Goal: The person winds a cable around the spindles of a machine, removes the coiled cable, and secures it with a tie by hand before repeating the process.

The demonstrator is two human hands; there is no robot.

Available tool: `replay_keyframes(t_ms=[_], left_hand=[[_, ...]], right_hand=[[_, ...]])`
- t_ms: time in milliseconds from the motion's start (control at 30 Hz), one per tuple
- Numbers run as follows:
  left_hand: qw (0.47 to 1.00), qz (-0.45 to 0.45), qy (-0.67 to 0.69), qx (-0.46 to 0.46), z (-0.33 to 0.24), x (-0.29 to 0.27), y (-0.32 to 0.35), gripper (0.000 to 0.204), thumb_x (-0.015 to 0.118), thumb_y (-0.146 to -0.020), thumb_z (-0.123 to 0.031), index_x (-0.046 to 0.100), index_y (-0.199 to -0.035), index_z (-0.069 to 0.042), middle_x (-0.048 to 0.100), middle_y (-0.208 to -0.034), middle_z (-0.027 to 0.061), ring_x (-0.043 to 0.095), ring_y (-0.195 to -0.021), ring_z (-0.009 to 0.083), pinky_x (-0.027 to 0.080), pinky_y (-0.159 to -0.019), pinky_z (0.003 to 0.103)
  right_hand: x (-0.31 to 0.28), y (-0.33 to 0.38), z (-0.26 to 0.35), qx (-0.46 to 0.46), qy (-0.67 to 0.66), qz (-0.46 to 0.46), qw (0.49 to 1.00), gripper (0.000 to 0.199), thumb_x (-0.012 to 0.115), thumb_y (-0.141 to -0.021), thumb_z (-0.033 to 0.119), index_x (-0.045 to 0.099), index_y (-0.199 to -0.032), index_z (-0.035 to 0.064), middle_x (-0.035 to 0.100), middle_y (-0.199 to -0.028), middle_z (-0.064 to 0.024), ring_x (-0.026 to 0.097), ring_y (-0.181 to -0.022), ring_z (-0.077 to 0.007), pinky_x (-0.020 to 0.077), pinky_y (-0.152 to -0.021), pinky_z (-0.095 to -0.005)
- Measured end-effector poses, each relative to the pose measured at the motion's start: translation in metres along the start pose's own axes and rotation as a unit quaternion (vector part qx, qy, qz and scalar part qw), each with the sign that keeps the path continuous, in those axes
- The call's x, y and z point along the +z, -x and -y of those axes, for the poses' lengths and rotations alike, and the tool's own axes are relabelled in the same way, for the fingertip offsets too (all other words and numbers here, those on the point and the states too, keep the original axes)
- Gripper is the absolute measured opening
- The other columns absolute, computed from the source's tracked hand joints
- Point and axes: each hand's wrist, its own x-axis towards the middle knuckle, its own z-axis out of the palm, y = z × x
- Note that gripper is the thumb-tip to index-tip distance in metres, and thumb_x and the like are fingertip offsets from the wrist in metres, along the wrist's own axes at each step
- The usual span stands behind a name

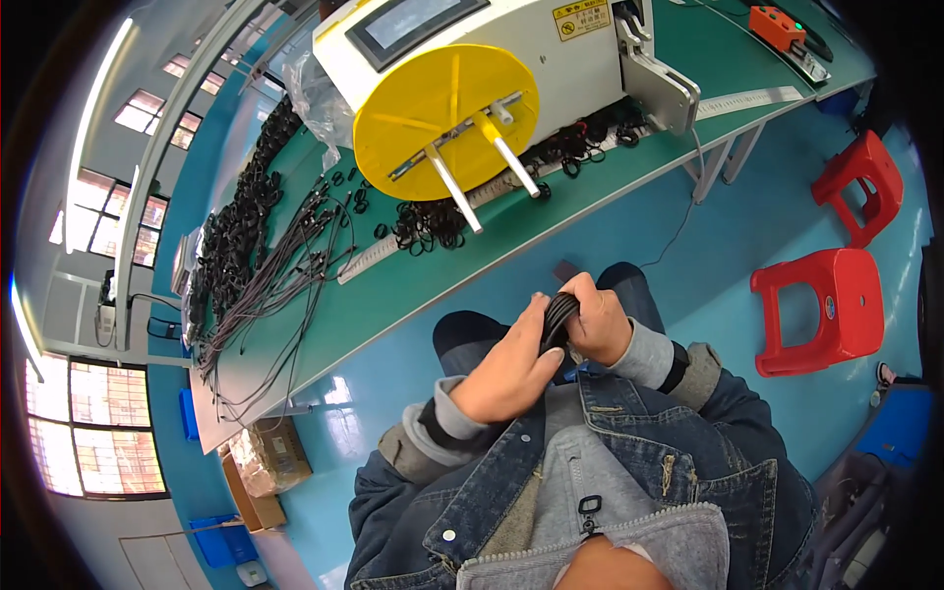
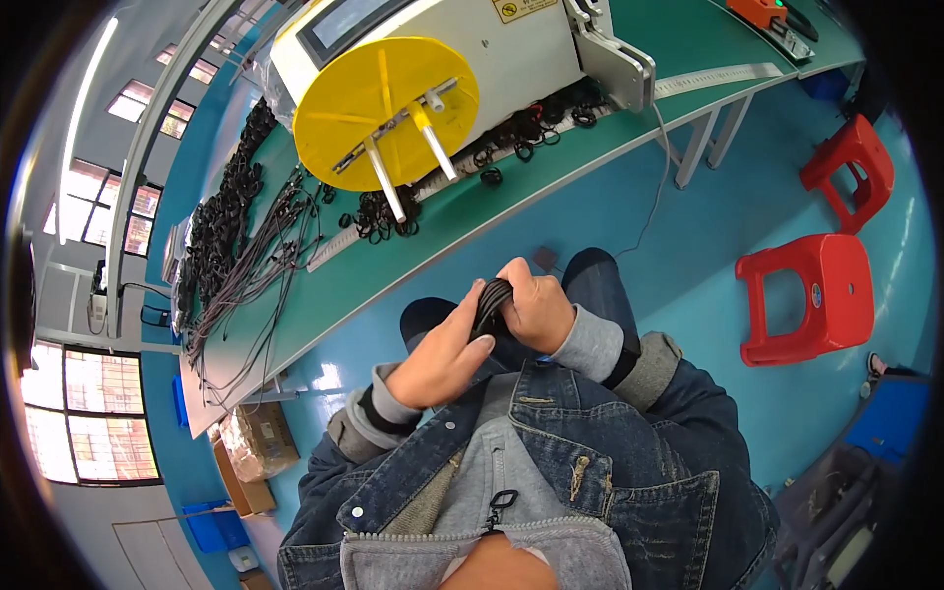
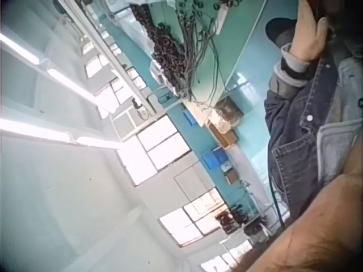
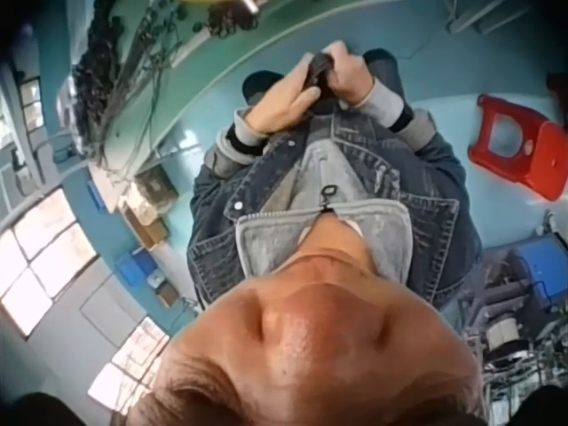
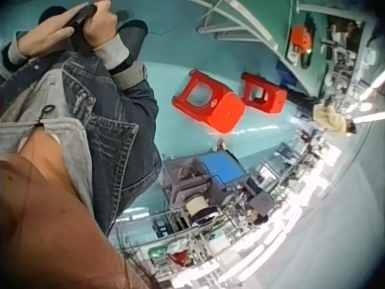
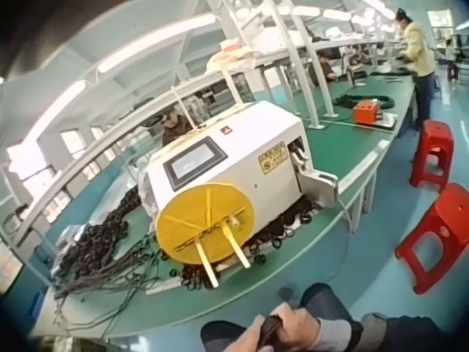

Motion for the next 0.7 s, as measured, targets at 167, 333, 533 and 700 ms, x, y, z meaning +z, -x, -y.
replay_keyframes(t_ms=[167, 333, 533, 700], left_hand=[[0.919, 0.097, 0.377, -0.057, 0.015, 0.004, -0.009, 0.051, 0.059, -0.078, -0.017, 0.036, -0.12, 0.002, 0.045, -0.114, 0.0143, 0.047, -0.101, 0.016, 0.049, -0.077, 0.033], [0.815, 0.13, 0.489, -0.283, 0.0, 0.015, -0.009, 0.045, 0.06, -0.08, -0.02, 0.043, -0.115, 0.0, 0.053, -0.104, 0.0126, 0.054, -0.087, 0.014, 0.049, -0.068, 0.027], [0.838, 0.289, 0.314, -0.34, 0.018, 0.011, -0.015, 0.024, 0.061, -0.08, -0.019, 0.054, -0.093, -0.001, 0.055, -0.069, 0.0032, 0.052, -0.054, 0.0108, 0.043, -0.047, 0.023], [0.889, 0.245, 0.318, -0.221, 0.022, 0.018, -0.004, 0.019, 0.058, -0.081, -0.017, 0.055, -0.089, 0.0, 0.057, -0.065, 0.0028, 0.052, -0.05, 0.0096, 0.04, -0.042, 0.022]], right_hand=[[0.011, 0.014, 0.004, -0.008, -0.064, 0.009, 0.998, 0.021, 0.055, -0.074, 0.005, 0.042, -0.09, 0.0033, 0.056, -0.064, -0.0182, 0.058, -0.059, -0.0372, 0.045, -0.049, -0.0422], [0.009, 0.017, -0.003, -0.02, -0.008, 0.063, 0.998, 0.017, 0.056, -0.073, 0.007, 0.044, -0.085, 0.0037, 0.056, -0.061, -0.0163, 0.058, -0.055, -0.0338, 0.0449, -0.046, -0.0402], [-0.002, 0.01, -0.013, -0.115, 0.171, 0.202, 0.957, 0.013, 0.057, -0.069, 0.007, 0.048, -0.078, 0.0035, 0.056, -0.06, -0.0152, 0.058, -0.054, -0.0325, 0.0454, -0.046, -0.0394], [0.003, 0.012, -0.015, -0.082, 0.024, 0.184, 0.979, 0.017, 0.058, -0.065, 0.007, 0.053, -0.081, 0.0033, 0.058, -0.062, -0.0156, 0.059, -0.058, -0.0335, 0.0473, -0.051, -0.0401]])
